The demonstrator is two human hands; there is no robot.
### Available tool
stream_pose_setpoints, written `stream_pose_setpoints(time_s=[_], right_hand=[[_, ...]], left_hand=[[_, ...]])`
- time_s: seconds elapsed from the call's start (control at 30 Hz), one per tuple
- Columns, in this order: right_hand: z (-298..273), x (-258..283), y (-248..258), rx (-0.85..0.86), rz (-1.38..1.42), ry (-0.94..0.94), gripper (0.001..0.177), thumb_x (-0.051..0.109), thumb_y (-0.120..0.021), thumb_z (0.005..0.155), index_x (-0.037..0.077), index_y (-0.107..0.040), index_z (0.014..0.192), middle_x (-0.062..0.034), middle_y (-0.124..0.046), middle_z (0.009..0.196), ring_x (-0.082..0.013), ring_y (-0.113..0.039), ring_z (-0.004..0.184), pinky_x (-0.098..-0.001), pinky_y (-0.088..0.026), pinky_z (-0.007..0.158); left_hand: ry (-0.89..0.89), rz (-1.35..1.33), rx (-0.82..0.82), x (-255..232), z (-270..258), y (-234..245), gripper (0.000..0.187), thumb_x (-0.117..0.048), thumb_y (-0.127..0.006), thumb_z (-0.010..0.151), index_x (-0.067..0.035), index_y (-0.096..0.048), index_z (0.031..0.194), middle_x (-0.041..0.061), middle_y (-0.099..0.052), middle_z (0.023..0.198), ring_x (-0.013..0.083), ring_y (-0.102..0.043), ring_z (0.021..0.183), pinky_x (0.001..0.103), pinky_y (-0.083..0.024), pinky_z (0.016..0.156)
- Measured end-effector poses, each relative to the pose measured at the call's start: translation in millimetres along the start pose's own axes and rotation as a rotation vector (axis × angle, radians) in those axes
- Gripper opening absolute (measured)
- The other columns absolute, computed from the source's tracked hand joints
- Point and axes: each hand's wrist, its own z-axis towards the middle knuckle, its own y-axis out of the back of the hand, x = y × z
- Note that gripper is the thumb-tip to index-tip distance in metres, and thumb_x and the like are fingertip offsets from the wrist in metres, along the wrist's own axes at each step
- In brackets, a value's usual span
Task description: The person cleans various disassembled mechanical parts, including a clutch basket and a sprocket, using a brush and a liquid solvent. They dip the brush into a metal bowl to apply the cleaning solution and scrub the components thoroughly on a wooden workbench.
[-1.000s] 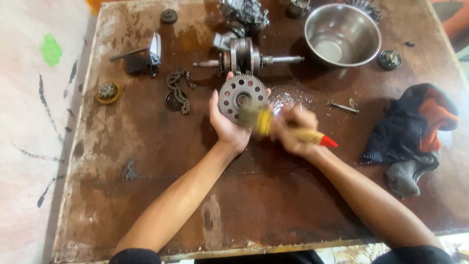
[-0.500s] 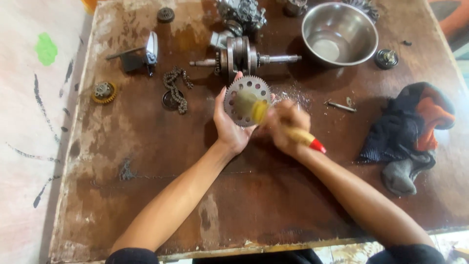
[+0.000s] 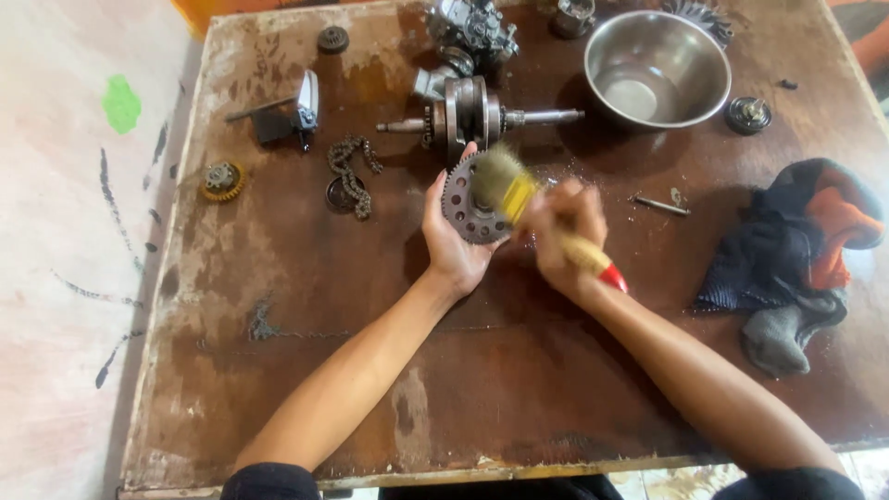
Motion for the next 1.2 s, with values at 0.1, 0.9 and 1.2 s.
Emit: stream_pose_setpoints(time_s=[0.1,0.9,1.2], right_hand=[[-3.4,-8.2,5.8,0.153,-0.097,0.227,0.020,-0.006,-0.063,0.097,0.001,-0.045,0.094,-0.0136,-0.062,0.086,-0.0220,-0.060,0.062,-0.0355,-0.046,0.050],[-7.9,-24.0,0.0,0.111,0.012,0.204,0.023,-0.008,-0.065,0.095,0.005,-0.047,0.089,-0.0130,-0.063,0.081,-0.0145,-0.062,0.056,-0.0298,-0.047,0.044],[-5.7,-15.8,7.1,-0.003,-0.115,0.051,0.022,-0.007,-0.062,0.103,0.004,-0.044,0.097,-0.0132,-0.062,0.091,-0.0137,-0.061,0.068,-0.0278,-0.047,0.053]], left_hand=[[-0.108,0.064,0.038,3.1,4.5,10.2,0.061,-0.054,-0.035,0.109,-0.022,-0.045,0.160,0.015,-0.059,0.138,0.0376,-0.060,0.120,0.051,-0.055,0.095],[-0.118,0.040,0.048,6.8,9.4,15.8,0.059,-0.054,-0.036,0.110,-0.022,-0.047,0.158,0.013,-0.059,0.142,0.0393,-0.058,0.127,0.054,-0.050,0.108],[-0.025,0.030,0.007,1.3,-0.4,2.3,0.060,-0.054,-0.035,0.103,-0.028,-0.041,0.157,0.011,-0.061,0.139,0.0346,-0.063,0.121,0.051,-0.053,0.103]])
